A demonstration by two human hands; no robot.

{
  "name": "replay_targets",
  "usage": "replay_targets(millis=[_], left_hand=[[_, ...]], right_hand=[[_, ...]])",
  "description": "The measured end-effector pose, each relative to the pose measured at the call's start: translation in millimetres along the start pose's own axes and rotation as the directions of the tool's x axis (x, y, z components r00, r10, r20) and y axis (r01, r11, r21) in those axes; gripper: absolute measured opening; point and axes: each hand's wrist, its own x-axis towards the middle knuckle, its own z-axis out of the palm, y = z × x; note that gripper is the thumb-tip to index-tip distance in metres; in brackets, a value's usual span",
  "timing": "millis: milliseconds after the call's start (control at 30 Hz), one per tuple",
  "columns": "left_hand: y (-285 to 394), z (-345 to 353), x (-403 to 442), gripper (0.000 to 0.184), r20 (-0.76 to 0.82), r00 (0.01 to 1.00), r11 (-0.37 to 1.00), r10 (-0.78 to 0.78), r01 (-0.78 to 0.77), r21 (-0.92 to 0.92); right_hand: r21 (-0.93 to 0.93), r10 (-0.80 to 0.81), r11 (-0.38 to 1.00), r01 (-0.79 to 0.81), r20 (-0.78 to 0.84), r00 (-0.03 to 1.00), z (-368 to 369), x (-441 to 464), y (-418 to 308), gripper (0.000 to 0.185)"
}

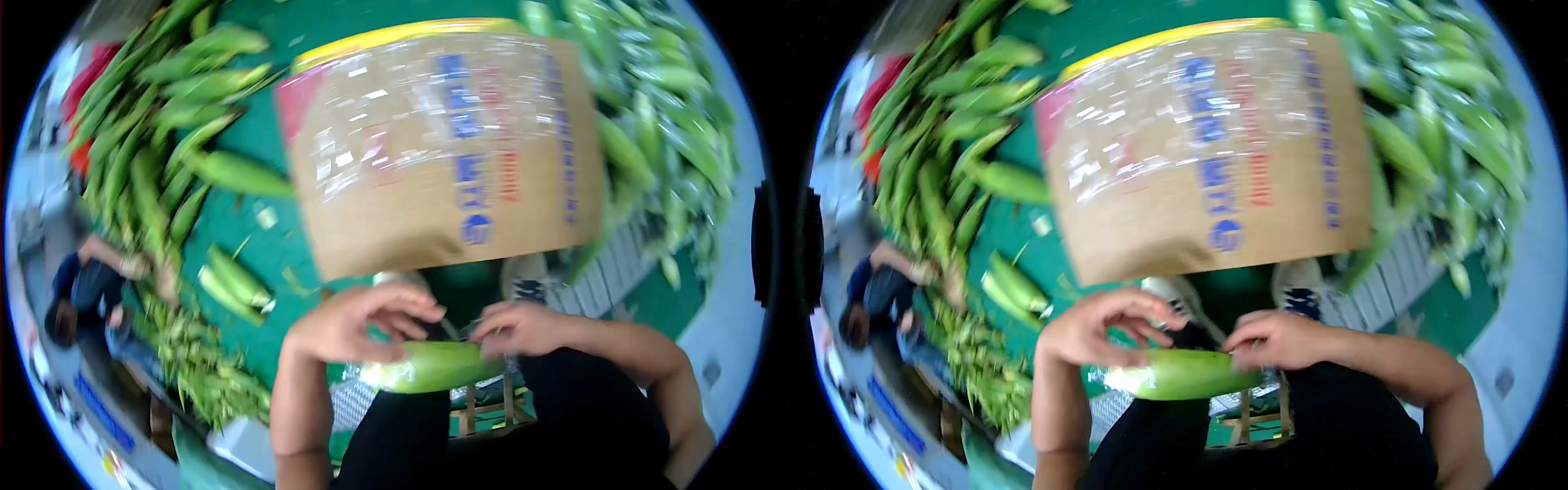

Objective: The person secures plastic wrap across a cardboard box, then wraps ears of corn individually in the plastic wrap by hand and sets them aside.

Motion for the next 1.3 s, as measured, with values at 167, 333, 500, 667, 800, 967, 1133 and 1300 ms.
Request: replay_targets(millis=[167,333,500,667,800,967,1133,1300], left_hand=[[-134,52,6,0.048,-0.158,0.979,0.656,0.127,-0.202,-0.728],[-116,61,16,0.07,-0.521,0.755,0.282,0.398,-0.642,-0.713],[-64,37,19,0.039,-0.911,0.371,0.63,0.18,-0.755,-0.183],[-33,50,5,0.044,-0.762,0.315,0.536,0.566,-0.843,0.05],[-118,-59,-33,0.044,-0.7,-0.181,0.72,0.691,0.082,0.689],[-310,-248,-170,0.102,-0.896,-0.424,0.814,0.135,0.563,-0.143],[-320,-279,-182,0.05,-0.933,-0.035,0.849,-0.359,-0.427,-0.311],[-179,-145,-117,0.079,-0.924,-0.369,0.858,0.1,-0.438,0.268]], right_hand=[[0.021,-0.025,1.0,0.016,0.548,0.836,41,18,55,0.073],[0.292,0.085,0.912,-0.287,0.55,0.831,52,43,28,0.085],[0.766,0.043,0.622,-0.162,0.174,0.984,25,58,-6,0.092],[0.564,0.025,0.804,-0.19,0.287,0.958,11,51,-30,0.082],[0.65,0.035,0.742,0.163,-0.28,0.959,-22,-13,-11,0.068],[0.35,0.285,0.449,0.822,-0.928,0.24,-171,-102,6,0.039],[0.017,0.148,0.65,0.76,-0.983,-0.104,-256,-180,65,0.054],[-0.225,-0.264,0.929,-0.295,-0.96,-0.098,-165,-54,-9,0.045]])
